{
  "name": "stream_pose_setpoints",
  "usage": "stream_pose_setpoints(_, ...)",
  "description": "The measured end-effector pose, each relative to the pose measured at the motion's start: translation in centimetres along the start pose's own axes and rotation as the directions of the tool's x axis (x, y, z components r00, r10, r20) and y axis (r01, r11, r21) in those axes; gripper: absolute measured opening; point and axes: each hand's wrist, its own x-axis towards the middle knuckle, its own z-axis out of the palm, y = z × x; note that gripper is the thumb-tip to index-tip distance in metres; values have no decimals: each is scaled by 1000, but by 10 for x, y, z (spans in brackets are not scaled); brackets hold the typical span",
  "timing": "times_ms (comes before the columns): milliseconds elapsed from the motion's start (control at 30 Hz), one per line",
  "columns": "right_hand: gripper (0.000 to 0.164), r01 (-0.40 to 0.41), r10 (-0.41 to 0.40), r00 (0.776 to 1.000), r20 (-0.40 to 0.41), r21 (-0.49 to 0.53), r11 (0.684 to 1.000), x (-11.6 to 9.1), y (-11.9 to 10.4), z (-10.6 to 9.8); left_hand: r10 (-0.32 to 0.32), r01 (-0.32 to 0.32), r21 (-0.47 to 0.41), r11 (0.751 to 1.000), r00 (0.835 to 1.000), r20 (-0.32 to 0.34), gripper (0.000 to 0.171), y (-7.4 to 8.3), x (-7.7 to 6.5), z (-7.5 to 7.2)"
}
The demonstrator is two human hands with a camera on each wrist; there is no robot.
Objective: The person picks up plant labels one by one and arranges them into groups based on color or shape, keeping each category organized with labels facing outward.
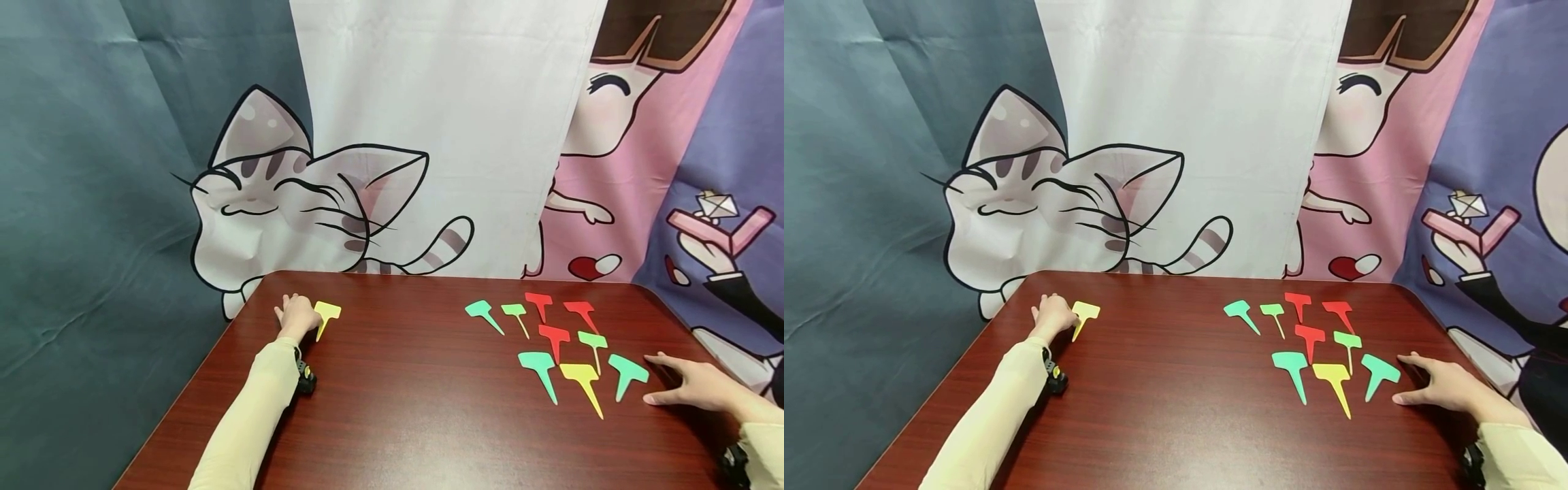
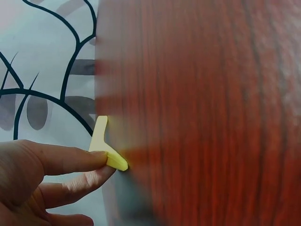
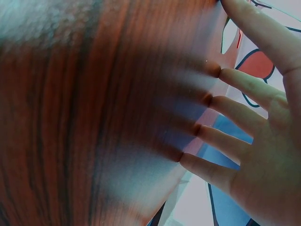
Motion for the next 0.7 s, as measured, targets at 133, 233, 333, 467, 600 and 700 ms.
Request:
stream_pose_setpoints(133,80,-4,4,1000,4,-1,1000,0,-1,-1,4,-4,4,1000,1000,-6,13,0,0,1)
stream_pose_setpoints(233,80,-7,7,1000,2,-1,1000,0,-1,-1,10,-9,7,1000,1000,-15,11,1,-1,1)
stream_pose_setpoints(333,80,0,0,1000,1,4,1000,0,-1,-1,13,-13,10,1000,1000,-25,11,3,-2,0)
stream_pose_setpoints(467,78,7,-7,1000,3,11,1000,0,-1,-2,8,-8,15,1000,999,-34,11,5,-3,0)
stream_pose_setpoints(600,79,7,-7,1000,4,11,1000,0,-1,-1,4,-3,29,1000,999,-34,11,5,-3,0)
stream_pose_setpoints(700,80,3,-3,1000,-1,8,1000,0,-1,-1,5,-4,31,1000,999,-33,10,4,-4,1)
